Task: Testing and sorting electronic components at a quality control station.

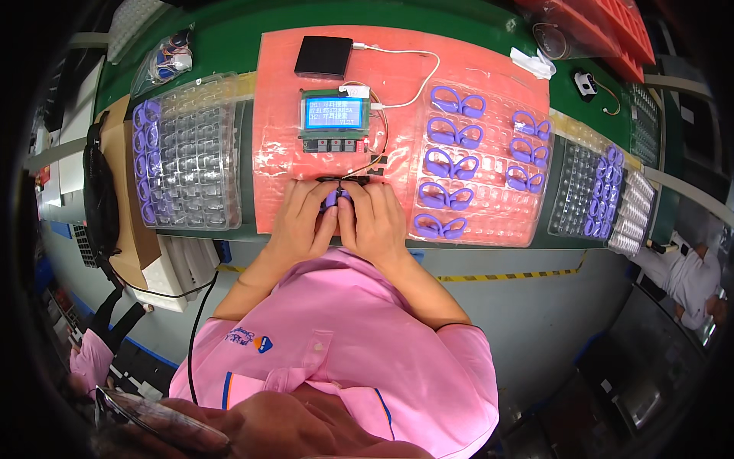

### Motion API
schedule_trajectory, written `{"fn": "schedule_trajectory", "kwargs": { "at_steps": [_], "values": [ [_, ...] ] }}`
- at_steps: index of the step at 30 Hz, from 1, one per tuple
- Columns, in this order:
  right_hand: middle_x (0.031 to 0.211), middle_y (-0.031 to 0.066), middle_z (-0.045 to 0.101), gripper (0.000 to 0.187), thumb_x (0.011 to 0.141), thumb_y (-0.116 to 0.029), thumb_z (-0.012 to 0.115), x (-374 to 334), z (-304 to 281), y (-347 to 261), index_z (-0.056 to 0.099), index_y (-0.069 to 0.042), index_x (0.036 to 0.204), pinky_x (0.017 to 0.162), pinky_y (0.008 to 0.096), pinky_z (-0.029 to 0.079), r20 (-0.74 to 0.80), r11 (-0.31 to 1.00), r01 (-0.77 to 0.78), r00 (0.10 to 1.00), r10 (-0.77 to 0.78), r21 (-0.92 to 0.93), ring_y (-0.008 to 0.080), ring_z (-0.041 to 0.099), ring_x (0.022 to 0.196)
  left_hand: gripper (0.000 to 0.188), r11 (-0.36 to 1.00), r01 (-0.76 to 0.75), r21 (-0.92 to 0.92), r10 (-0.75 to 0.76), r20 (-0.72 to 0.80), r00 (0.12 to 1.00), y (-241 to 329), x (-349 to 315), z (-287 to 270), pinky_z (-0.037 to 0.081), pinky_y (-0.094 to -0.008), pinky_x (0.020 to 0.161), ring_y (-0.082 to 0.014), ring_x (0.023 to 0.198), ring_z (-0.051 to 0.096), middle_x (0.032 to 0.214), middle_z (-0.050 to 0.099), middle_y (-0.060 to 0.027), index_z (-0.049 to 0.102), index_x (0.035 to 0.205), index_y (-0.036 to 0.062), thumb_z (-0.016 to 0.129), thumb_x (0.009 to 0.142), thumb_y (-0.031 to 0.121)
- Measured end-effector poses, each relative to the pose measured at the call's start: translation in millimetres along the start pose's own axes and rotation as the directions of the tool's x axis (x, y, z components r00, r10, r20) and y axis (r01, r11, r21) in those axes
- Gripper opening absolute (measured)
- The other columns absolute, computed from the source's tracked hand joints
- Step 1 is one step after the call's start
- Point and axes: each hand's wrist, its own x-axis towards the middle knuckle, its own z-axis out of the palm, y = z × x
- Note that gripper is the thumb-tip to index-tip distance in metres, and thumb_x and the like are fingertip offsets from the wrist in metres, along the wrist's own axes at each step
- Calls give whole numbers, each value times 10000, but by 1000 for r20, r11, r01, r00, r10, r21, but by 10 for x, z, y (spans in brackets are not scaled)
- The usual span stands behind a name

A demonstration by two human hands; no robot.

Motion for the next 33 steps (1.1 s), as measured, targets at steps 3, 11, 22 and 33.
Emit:
{"fn": "schedule_trajectory", "kwargs": {
  "at_steps": [3, 11, 22, 33],
  "values": [
    [1010, 164, 676, 236, 932, -33, 725, 11, -1, 4, 693, 19, 1160, 720, 457, 501, 0, 1000, 2, 1000, -2, 7, 365, 610, 829, 374, 1000, 10, -7, -10, -2, 1000, 5, 2, 5, 521, -461, 801, -388, 936, 597, 1140, 651, -197, 648, 1300, -52, 705, 954, 81],
    [1012, 166, 669, 232, 931, -40, 730, 21, 3, 9, 685, 11, 1152, 719, 462, 489, 6, 1000, 5, 1000, -5, 27, 371, 600, 828, 366, 999, 47, -18, -47, 17, 999, -3, -51, 39, 496, -478, 841, -406, 965, 578, 1158, 631, -227, 645, 1305, -57, 685, 958, 53],
    [1012, 172, 662, 253, 947, -56, 721, 8, -5, 4, 689, 15, 1188, 736, 473, 491, 20, 999, -23, 1000, 22, 44, 380, 599, 838, 339, 999, 40, 9, -39, -10, 999, 13, -27, 58, 511, -465, 800, -389, 937, 580, 1122, 631, -198, 661, 1292, -46, 679, 977, 77],
    [1026, 194, 636, 265, 1043, -164, 647, -4, -28, 40, 689, 21, 1229, 762, 479, 498, 42, 999, 14, 999, -16, 42, 392, 597, 869, 353, 999, 41, 6, -41, 18, 999, -7, -44, 31, 511, -469, 805, -390, 960, 576, 1131, 617, -187, 647, 1318, -39, 671, 987, 85]
  ]
}}
